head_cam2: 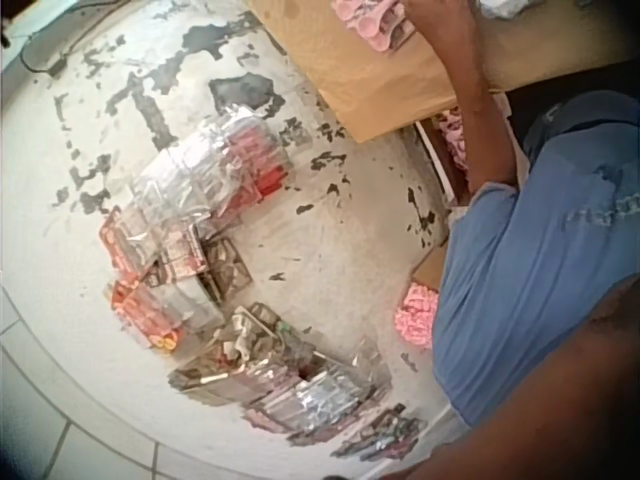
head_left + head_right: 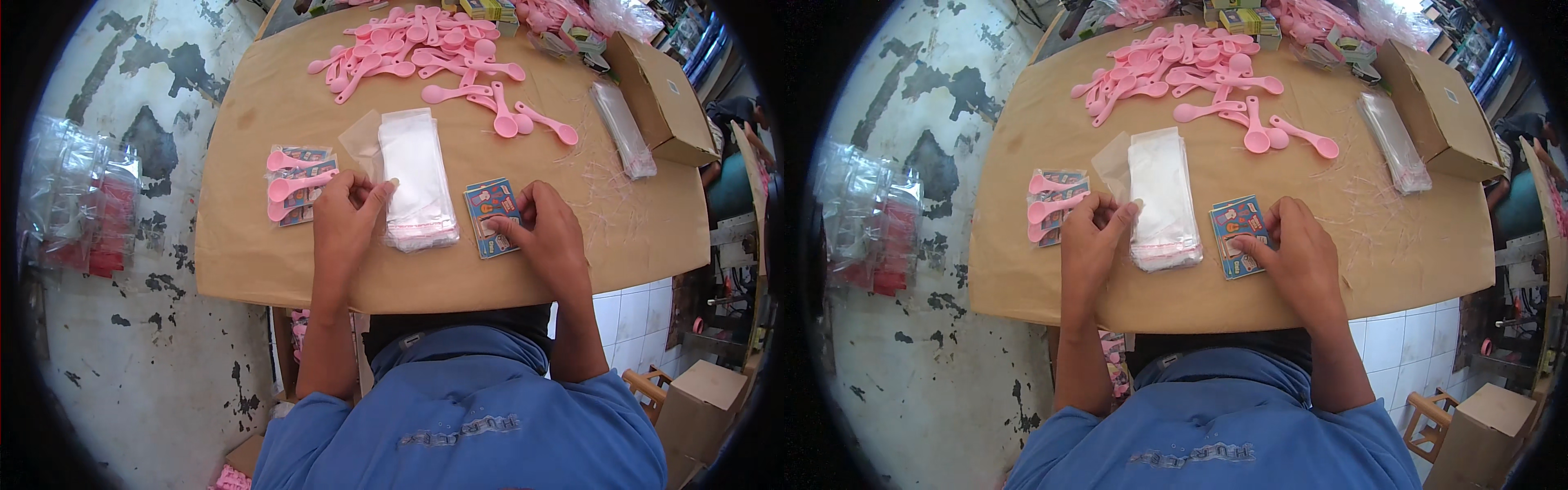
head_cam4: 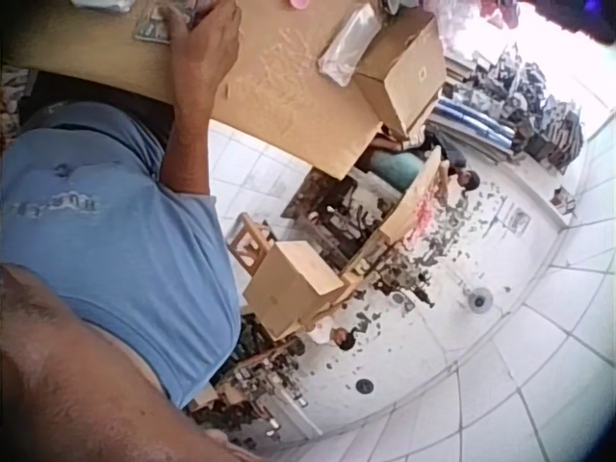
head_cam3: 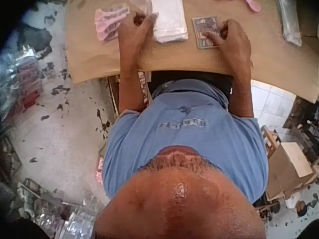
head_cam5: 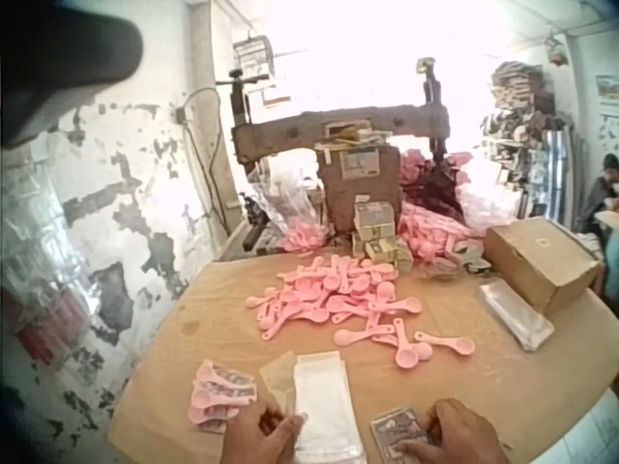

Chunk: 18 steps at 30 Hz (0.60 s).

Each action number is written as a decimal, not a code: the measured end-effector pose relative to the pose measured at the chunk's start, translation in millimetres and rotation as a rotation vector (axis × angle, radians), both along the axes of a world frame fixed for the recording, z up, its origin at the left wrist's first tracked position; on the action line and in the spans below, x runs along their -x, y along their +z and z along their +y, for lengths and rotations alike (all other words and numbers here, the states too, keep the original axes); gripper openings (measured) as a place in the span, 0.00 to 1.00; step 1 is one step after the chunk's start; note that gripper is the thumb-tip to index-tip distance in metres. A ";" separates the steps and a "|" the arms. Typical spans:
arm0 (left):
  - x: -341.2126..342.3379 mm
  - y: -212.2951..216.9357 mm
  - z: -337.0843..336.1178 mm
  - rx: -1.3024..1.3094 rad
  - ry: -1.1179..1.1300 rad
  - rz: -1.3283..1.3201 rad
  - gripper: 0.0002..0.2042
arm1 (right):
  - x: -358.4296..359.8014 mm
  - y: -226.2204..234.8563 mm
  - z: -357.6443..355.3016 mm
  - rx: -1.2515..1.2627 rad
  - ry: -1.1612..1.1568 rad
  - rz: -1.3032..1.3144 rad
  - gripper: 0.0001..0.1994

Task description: The person repeatedly picks pink plastic spoons and small printed cards, places them into clear plastic bags, and seals the bags. The person stacks the finished packages on the table. The process is repeated continuously throughout the clip.

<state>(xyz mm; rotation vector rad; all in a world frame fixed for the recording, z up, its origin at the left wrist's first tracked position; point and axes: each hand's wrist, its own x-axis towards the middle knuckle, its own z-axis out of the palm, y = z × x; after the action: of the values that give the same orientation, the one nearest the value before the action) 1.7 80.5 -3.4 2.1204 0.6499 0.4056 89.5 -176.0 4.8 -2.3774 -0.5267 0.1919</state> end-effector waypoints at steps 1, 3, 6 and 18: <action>-0.6 -0.6 0.1 0.060 0.001 -0.034 0.13 | -1.8 -0.8 -1.4 -0.036 -0.017 0.055 0.23; -0.5 -4.8 0.4 0.084 0.022 -0.080 0.12 | -4.7 -4.8 -4.7 -0.073 -0.035 0.110 0.21; -0.2 -11.4 1.9 0.138 0.028 -0.205 0.10 | -6.7 -12.7 -6.8 -0.079 -0.035 0.058 0.17; 2.6 6.1 -15.7 0.932 -0.043 -0.631 0.12 | 3.1 -2.6 2.8 -0.569 -0.066 0.034 0.09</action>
<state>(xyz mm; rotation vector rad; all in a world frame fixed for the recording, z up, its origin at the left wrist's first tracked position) -0.9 64.8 2.7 1.0340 0.3116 0.5700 86.4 -173.1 2.1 -1.8300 -0.4180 0.0420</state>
